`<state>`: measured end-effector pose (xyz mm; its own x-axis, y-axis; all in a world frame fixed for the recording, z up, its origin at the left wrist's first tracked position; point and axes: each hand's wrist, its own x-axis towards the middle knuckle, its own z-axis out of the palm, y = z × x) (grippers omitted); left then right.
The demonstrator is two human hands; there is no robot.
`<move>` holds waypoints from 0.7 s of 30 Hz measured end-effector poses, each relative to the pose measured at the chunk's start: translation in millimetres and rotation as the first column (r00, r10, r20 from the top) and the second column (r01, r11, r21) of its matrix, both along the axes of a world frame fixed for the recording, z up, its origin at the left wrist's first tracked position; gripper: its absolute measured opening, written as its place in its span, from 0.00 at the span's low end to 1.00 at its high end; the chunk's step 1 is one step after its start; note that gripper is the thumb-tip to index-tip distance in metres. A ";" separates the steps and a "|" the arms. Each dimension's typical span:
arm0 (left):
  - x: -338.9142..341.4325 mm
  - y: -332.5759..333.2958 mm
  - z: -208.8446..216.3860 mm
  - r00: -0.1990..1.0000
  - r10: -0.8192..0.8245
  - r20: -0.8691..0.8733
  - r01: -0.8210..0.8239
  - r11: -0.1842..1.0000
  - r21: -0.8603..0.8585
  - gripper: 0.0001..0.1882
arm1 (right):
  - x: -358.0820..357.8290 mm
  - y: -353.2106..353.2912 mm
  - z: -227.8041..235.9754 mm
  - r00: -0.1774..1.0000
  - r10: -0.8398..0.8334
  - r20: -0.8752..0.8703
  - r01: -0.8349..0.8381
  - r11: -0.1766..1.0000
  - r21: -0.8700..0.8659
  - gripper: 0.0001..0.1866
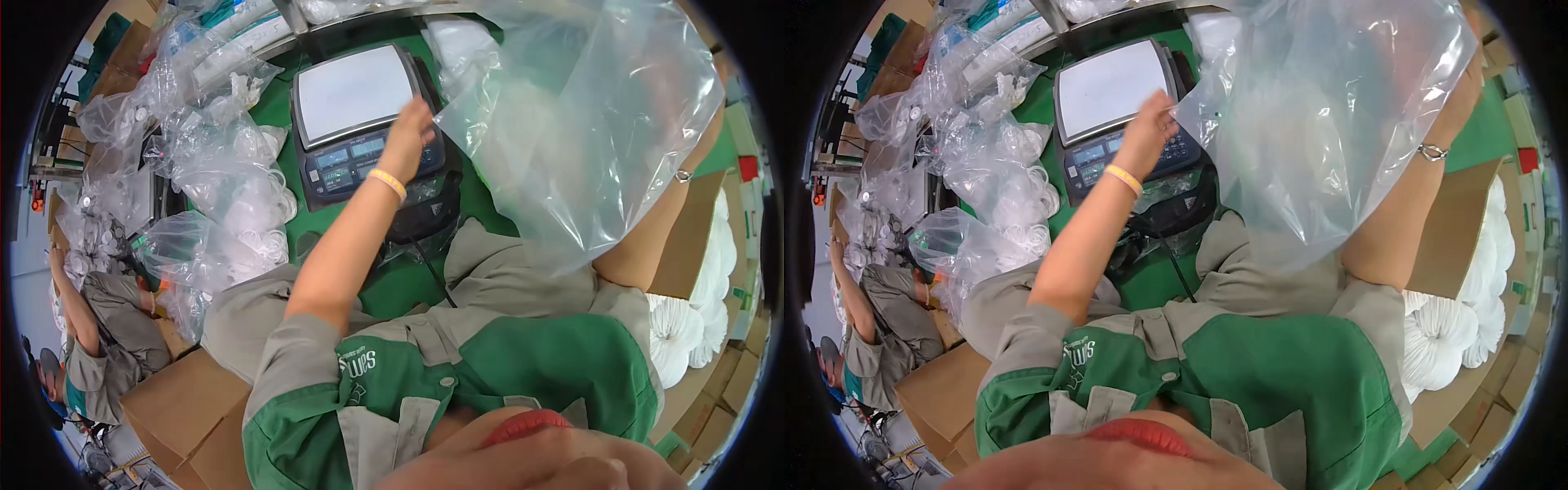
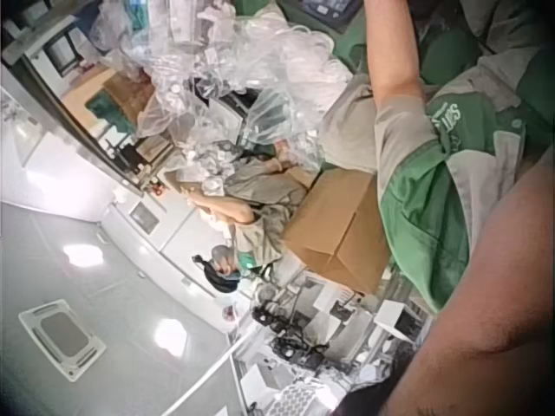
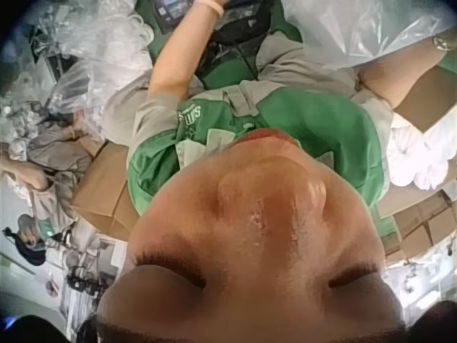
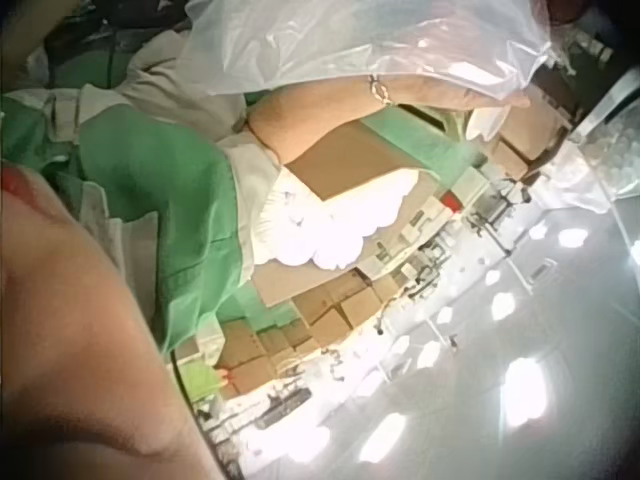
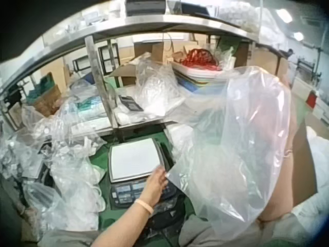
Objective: Packaging white plastic rings into bags and weighing them on a digital scale.
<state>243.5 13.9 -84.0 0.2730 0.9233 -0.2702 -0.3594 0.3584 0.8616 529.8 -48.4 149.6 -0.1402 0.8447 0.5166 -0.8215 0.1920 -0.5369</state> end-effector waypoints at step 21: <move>12.0 -40.8 85.6 0.677 -0.556 0.482 0.449 0.831 0.328 0.33 | -27.6 28.1 -66.1 0.975 -0.075 0.209 0.119 0.971 -0.209 0.26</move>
